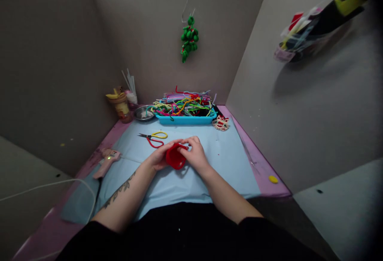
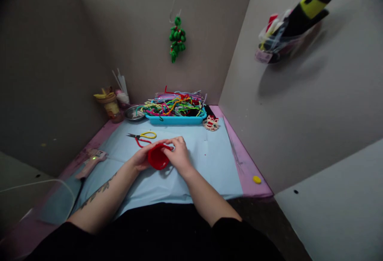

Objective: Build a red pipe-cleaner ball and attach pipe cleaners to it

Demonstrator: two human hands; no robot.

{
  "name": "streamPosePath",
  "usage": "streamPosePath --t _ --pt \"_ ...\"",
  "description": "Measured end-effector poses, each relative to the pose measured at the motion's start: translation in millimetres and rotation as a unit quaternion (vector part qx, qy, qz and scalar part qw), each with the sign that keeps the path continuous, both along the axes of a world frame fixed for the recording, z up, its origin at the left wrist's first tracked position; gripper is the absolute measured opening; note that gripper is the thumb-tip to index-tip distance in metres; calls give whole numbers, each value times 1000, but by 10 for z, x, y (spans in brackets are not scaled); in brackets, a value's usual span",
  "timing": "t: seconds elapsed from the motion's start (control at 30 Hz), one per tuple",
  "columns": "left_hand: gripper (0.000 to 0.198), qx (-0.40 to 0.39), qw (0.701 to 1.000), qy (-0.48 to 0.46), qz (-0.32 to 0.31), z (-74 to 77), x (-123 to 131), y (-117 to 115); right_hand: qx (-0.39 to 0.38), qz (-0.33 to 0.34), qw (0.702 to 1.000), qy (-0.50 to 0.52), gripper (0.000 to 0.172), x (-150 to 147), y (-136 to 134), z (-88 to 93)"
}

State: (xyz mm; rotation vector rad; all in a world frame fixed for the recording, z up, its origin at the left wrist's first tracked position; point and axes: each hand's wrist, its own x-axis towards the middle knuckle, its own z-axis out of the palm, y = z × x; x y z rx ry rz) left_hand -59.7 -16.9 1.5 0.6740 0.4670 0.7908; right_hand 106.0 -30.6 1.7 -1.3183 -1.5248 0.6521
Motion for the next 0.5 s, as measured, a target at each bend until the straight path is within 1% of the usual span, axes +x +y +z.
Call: streamPosePath --t 0.07,0.1,0.13,0.17,0.2,0.27,0.33,0.4,0.43,0.5 --pt "32 6 998 -12 54 35 11 -5 -45 -9 994 96 56 -70 1 -42" --pt "33 10 997 -22 79 54 17 -10 -77 2 986 146 66 -109 2 -71" --pt "34 14 995 -32 98 70 23 -18 -106 21 976 191 71 -147 4 -102" --pt "35 19 993 -43 110 84 29 -27 -124 42 965 227 69 -181 8 -133" --pt "38 25 992 -52 116 94 37 -37 -127 57 958 252 65 -210 12 -160" --pt "44 33 992 -58 110 105 60 -55 -109 70 954 272 53 -246 22 -196" --pt "45 32 994 -48 94 107 99 -70 -90 62 960 258 43 -256 31 -200" --pt "39 25 995 -25 88 106 157 -87 -85 41 970 224 39 -251 34 -182" --pt "38 21 995 -11 95 104 191 -96 -84 28 975 203 39 -247 33 -172" --pt "42 15 992 15 123 96 262 -117 -80 2 984 159 41 -244 27 -158"
